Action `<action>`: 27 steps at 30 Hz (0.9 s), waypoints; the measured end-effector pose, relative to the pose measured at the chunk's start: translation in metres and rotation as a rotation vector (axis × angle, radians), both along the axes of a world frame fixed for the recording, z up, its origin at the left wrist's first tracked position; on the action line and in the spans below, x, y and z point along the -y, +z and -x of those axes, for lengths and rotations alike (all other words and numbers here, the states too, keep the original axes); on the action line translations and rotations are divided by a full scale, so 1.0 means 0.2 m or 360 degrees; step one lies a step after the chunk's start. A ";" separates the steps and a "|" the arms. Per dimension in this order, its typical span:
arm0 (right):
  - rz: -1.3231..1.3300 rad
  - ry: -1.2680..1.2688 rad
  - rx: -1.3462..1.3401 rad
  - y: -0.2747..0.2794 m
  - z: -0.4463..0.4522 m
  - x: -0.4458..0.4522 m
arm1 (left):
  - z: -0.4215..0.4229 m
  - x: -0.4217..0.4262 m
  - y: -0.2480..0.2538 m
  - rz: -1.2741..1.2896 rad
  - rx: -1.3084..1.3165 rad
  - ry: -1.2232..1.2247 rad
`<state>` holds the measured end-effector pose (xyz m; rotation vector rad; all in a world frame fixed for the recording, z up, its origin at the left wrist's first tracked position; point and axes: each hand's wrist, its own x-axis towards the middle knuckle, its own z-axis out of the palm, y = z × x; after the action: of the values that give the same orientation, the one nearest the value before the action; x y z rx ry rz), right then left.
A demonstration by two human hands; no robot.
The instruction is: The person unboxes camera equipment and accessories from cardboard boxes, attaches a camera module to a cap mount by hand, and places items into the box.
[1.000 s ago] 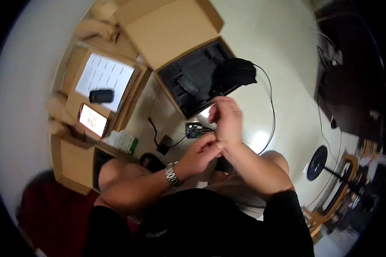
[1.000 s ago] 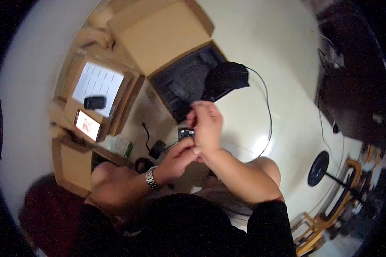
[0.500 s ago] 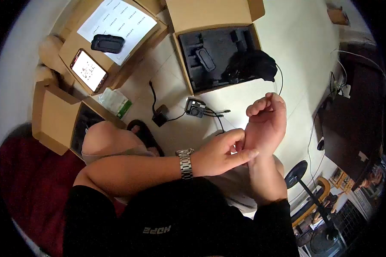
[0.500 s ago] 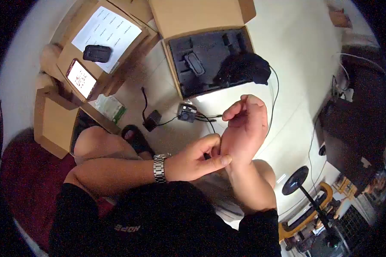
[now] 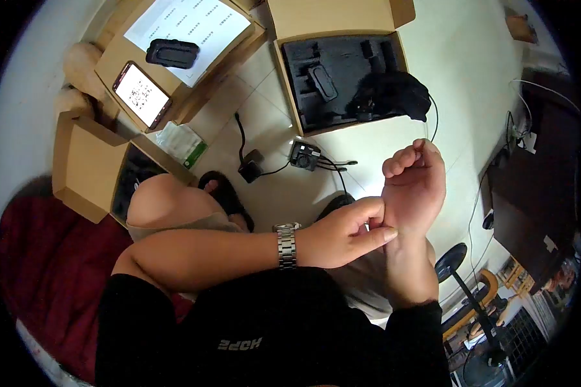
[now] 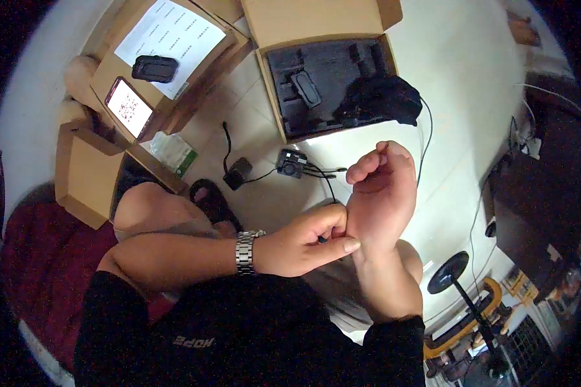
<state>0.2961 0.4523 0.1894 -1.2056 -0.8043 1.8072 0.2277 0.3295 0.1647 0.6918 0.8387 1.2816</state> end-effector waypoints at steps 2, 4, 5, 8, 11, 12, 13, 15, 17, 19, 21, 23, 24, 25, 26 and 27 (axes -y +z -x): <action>0.0069 0.0035 -0.0044 0.01 0.00 0.00 | 0.00 0.00 0.00 0.0044 0.0081 -0.0024; 0.0104 0.0055 -0.0058 -0.01 -0.01 -0.01 | 0.00 0.00 -0.02 0.0049 0.0055 -0.0063; 0.0135 0.0074 -0.0071 -0.02 -0.01 -0.02 | 0.00 0.00 -0.02 0.0054 0.0051 -0.0060; 0.0197 0.0080 -0.0079 -0.02 -0.01 -0.04 | 0.01 0.00 -0.02 0.0074 0.0145 -0.0046; 0.0125 0.0103 -0.0063 -0.03 0.00 -0.02 | 0.02 -0.02 -0.02 0.0058 0.0050 -0.0056; 0.0131 0.0102 -0.0066 -0.03 0.01 -0.01 | 0.02 -0.02 -0.02 0.0083 0.0053 -0.0057; 0.0075 0.0092 -0.0018 -0.02 0.02 0.00 | 0.02 -0.02 -0.02 0.0107 0.0058 -0.0059; 0.0023 0.0081 0.0033 0.00 0.05 0.02 | 0.04 -0.02 0.00 0.0143 0.0003 -0.0067; -0.0079 0.0091 0.0179 0.00 0.05 0.04 | 0.04 -0.01 0.00 0.0177 -0.0049 -0.0074; -0.0107 0.0100 0.0189 0.00 0.05 0.04 | 0.04 -0.01 -0.01 0.0230 0.0020 -0.0105; -0.0135 0.0111 0.0199 0.00 0.05 0.04 | 0.04 -0.01 0.00 0.0231 0.0004 -0.0113; -0.0125 0.0114 0.0178 -0.01 0.04 0.03 | 0.05 -0.01 0.01 0.0235 -0.0011 -0.0122; -0.0121 0.0117 0.0180 -0.01 0.04 0.03 | 0.04 -0.01 0.01 0.0193 0.0013 -0.0087; -0.0141 0.0115 0.0198 0.00 0.04 0.03 | 0.03 -0.01 0.00 0.0149 0.0035 -0.0051; -0.0159 0.0112 0.0217 0.01 0.04 0.03 | 0.03 -0.01 0.00 0.0152 0.0035 -0.0050; -0.0157 0.0112 0.0217 0.01 0.04 0.03 | 0.02 -0.01 -0.01 0.0135 0.0031 -0.0058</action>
<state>0.2875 0.4458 0.1908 -1.2600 -1.0132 1.7339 0.2228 0.3310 0.1629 0.6236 0.8556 1.2115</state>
